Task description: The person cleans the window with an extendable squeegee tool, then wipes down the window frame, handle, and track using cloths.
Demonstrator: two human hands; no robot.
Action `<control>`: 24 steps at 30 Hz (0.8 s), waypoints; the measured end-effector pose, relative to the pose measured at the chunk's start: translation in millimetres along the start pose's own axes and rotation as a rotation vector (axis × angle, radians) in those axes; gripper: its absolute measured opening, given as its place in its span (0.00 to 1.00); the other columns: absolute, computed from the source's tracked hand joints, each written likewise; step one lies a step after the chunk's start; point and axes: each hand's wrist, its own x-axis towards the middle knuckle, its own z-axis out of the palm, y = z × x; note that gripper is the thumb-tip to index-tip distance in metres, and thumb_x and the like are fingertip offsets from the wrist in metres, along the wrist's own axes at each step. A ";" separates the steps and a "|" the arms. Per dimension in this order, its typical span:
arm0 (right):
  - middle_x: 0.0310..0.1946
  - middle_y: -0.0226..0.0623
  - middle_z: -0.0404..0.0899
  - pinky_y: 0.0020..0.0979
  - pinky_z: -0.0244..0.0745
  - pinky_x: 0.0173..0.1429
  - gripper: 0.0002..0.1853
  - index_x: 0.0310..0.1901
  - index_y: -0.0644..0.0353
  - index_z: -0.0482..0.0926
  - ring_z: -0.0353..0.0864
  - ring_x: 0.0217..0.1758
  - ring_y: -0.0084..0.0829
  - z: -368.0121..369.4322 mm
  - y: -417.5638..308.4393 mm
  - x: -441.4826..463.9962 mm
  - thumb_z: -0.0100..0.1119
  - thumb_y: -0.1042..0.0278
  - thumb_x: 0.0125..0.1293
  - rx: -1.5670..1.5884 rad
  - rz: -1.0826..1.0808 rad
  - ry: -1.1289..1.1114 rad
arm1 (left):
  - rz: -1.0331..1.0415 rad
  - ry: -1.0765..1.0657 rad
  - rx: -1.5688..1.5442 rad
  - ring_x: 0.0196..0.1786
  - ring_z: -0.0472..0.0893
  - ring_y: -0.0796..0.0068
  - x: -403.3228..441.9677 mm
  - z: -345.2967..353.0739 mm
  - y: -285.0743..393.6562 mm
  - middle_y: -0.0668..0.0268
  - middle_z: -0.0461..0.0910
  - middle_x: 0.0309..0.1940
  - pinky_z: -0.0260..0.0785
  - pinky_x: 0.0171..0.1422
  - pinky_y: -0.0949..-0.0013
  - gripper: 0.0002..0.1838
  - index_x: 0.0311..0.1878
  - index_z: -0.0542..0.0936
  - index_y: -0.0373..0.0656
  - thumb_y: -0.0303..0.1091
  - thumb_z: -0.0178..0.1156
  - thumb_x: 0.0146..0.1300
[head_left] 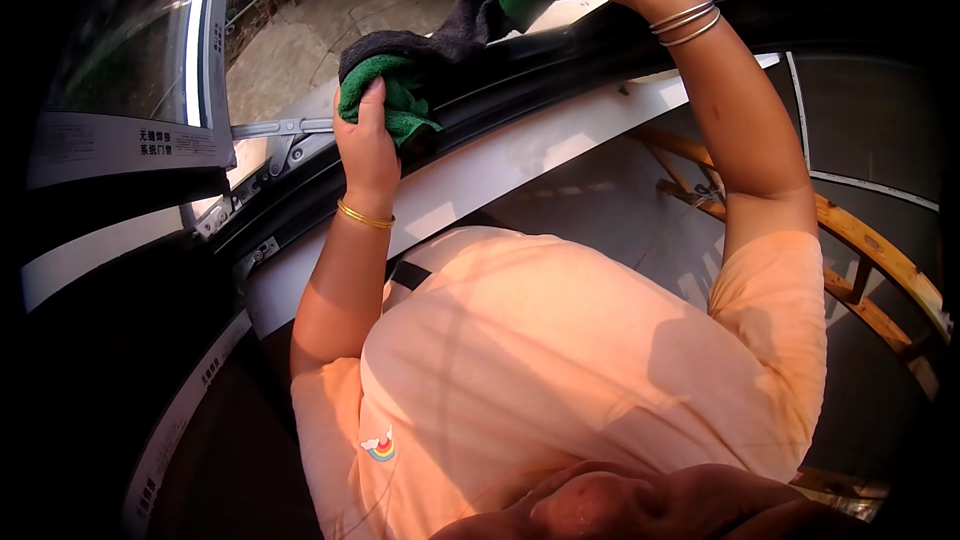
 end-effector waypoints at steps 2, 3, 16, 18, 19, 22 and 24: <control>0.32 0.33 0.84 0.44 0.68 0.55 0.07 0.32 0.53 0.85 0.80 0.46 0.38 2.8 -4.9 -11.4 0.58 0.67 0.54 -0.041 0.022 -0.104 | 0.018 -0.008 -0.016 0.48 0.79 0.77 0.0 0.3 -1.0 0.66 0.80 0.48 0.72 0.55 0.72 0.11 0.53 0.78 0.37 0.31 0.56 0.72; 0.36 0.33 0.84 0.46 0.69 0.53 0.09 0.35 0.53 0.86 0.80 0.47 0.37 9.2 -6.4 -16.5 0.57 0.66 0.56 -0.111 0.020 -0.216 | 0.017 -0.009 -0.020 0.48 0.79 0.77 -0.4 1.5 -0.4 0.66 0.80 0.48 0.72 0.55 0.72 0.11 0.53 0.78 0.37 0.31 0.56 0.72; 0.38 0.38 0.87 0.38 0.73 0.52 0.09 0.36 0.53 0.87 0.85 0.47 0.38 96.2 -29.7 -56.1 0.58 0.70 0.59 -0.153 0.017 -0.592 | -0.036 -0.004 -0.059 0.45 0.79 0.77 0.6 -1.2 1.5 0.67 0.80 0.46 0.73 0.52 0.72 0.11 0.53 0.78 0.38 0.31 0.55 0.73; 0.40 0.43 0.87 0.41 0.74 0.54 0.09 0.38 0.58 0.87 0.85 0.48 0.43 90.4 -34.2 -50.4 0.59 0.67 0.61 -0.072 0.146 -0.640 | -0.036 -0.007 -0.075 0.45 0.79 0.77 2.4 -5.1 -3.2 0.67 0.80 0.46 0.73 0.52 0.72 0.10 0.53 0.78 0.38 0.31 0.55 0.73; 0.40 0.43 0.87 0.41 0.74 0.54 0.09 0.38 0.58 0.87 0.85 0.48 0.43 84.5 -29.3 -44.3 0.59 0.67 0.61 -0.078 0.140 -0.627 | -0.019 0.007 -0.072 0.46 0.81 0.72 4.5 -7.4 -6.4 0.65 0.81 0.47 0.75 0.52 0.68 0.12 0.54 0.77 0.37 0.33 0.54 0.73; 0.41 0.54 0.82 0.45 0.73 0.53 0.14 0.47 0.64 0.80 0.81 0.48 0.53 73.5 -11.1 -40.1 0.61 0.63 0.65 0.586 0.171 -0.498 | -0.027 0.036 -0.097 0.48 0.83 0.68 4.7 -5.0 5.7 0.62 0.82 0.48 0.78 0.52 0.64 0.14 0.55 0.77 0.37 0.35 0.53 0.74; 0.41 0.52 0.82 0.44 0.74 0.56 0.15 0.50 0.60 0.80 0.81 0.48 0.52 38.0 -19.3 -28.5 0.62 0.67 0.62 0.402 0.116 -0.437 | -0.049 0.049 -0.126 0.48 0.84 0.67 3.3 -0.6 21.0 0.61 0.83 0.49 0.78 0.53 0.63 0.15 0.56 0.78 0.37 0.36 0.53 0.75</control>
